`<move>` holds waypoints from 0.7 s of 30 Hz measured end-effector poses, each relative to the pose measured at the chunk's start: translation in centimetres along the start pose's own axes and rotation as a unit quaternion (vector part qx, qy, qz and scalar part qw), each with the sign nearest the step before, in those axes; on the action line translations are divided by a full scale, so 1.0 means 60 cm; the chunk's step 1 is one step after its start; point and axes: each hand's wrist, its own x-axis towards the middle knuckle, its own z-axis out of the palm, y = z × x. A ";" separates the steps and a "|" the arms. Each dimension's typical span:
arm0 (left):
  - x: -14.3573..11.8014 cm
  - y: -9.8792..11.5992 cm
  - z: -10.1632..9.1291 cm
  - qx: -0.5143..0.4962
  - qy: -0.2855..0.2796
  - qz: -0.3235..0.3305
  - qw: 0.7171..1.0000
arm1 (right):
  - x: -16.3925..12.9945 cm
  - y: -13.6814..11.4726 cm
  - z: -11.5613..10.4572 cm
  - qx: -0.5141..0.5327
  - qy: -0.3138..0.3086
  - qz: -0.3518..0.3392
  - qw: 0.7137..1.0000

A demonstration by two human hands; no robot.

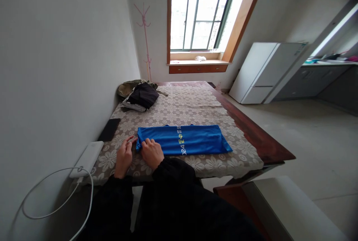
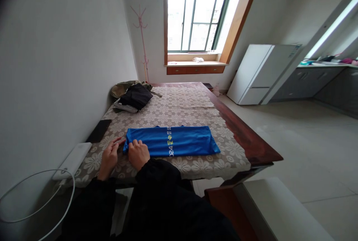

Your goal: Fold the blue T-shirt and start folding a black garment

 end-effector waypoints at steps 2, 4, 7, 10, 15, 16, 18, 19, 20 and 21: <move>-0.001 0.001 -0.003 -0.027 0.020 -0.012 0.999 | 0.003 0.004 0.000 0.045 0.013 0.030 0.998; -0.004 0.003 -0.005 -0.058 0.043 -0.027 0.997 | 0.007 0.010 0.000 0.130 0.053 0.070 0.988; -0.014 0.009 0.002 -0.162 0.059 -0.058 0.983 | 0.011 0.020 -0.002 0.309 0.155 0.102 0.933; -0.033 0.021 0.024 -0.305 0.007 -0.103 0.947 | 0.006 0.016 -0.004 0.457 0.221 0.112 0.855; -0.057 0.038 0.066 -0.327 -0.115 -0.130 0.929 | -0.014 -0.018 -0.013 0.547 0.179 0.076 0.814; -0.057 0.038 0.071 -0.316 -0.102 -0.128 0.935 | -0.018 -0.024 -0.015 0.548 0.164 0.067 0.817; -0.056 0.035 0.077 -0.286 -0.056 -0.105 0.951 | -0.026 -0.031 -0.019 0.542 0.127 0.050 0.829; -0.056 0.032 0.079 -0.262 -0.031 -0.082 0.961 | -0.029 -0.031 -0.020 0.539 0.107 0.039 0.834; -0.055 0.029 0.079 -0.223 -0.010 -0.049 0.973 | -0.032 -0.029 -0.021 0.542 0.090 0.028 0.835; -0.056 0.027 0.079 -0.200 0.007 -0.020 0.980 | -0.034 -0.025 -0.022 0.551 0.080 0.021 0.831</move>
